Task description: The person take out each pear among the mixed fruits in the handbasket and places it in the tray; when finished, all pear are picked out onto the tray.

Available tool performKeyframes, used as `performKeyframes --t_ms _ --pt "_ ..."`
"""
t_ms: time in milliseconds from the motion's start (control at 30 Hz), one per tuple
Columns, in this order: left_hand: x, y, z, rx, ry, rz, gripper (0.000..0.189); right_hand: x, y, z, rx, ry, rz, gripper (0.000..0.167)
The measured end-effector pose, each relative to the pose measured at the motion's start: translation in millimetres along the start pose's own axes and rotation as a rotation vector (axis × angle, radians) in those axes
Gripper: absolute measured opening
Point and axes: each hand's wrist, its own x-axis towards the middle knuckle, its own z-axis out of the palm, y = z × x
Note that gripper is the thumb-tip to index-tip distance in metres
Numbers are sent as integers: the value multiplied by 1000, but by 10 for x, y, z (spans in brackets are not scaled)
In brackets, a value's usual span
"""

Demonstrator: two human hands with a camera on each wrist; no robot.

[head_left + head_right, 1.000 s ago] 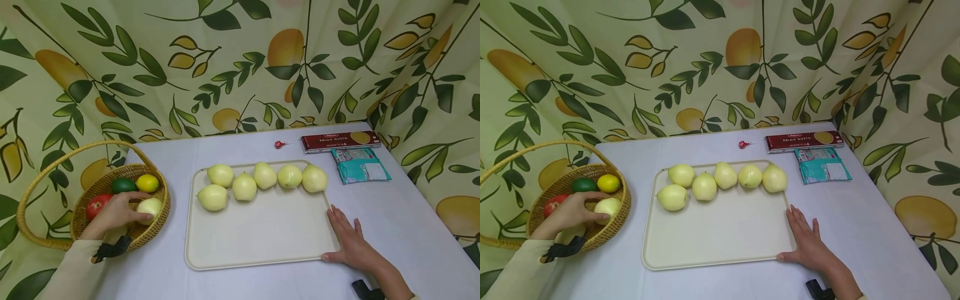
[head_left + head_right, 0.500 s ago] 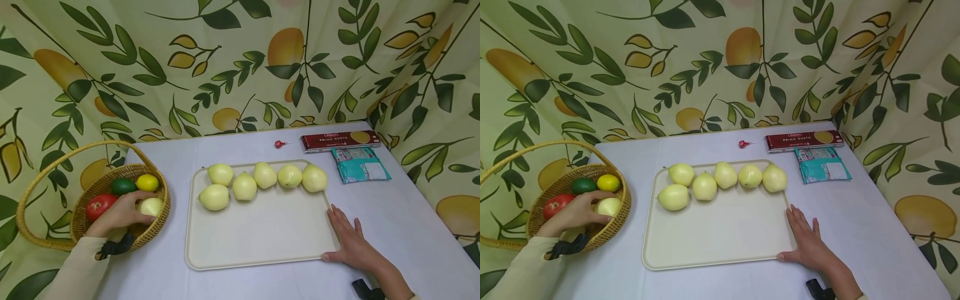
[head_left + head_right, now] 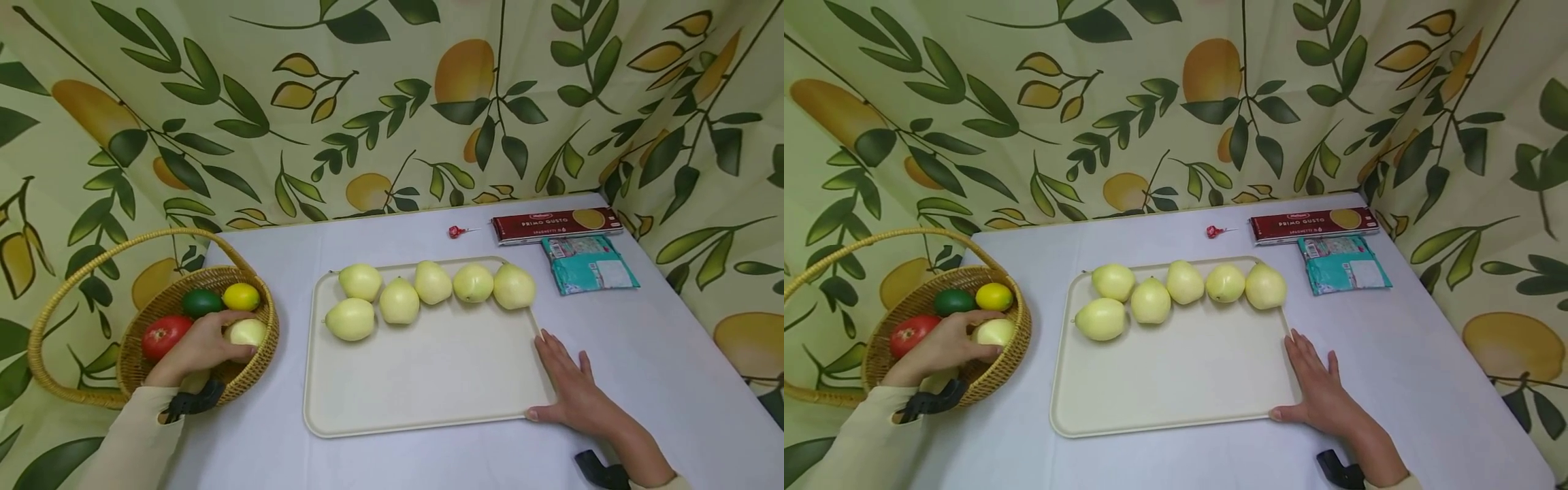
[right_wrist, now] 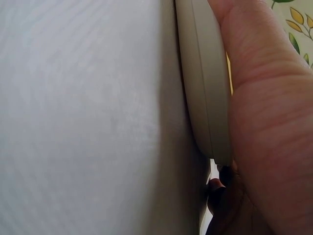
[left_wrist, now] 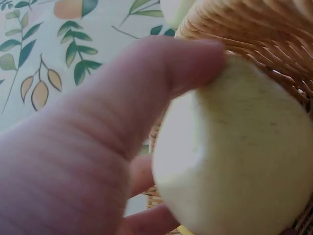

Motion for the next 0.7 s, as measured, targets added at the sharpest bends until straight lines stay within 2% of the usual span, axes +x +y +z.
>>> performKeyframes --t_ms 100,167,333,533,700 --pt "-32 44 -27 9 37 -13 68 5 0 10 3 -5 2 129" --pt "-53 89 -55 26 77 1 68 9 3 14 0 -4 2 129" --pt "-94 249 -126 65 179 93 65 12 19 13 -16 10 -8 129" --pt "-124 477 -204 49 295 172 62 -5 1 19 -4 25 -26 128" --pt "-91 631 -174 -5 331 222 61 -9 -15 10 -12 24 -22 127"
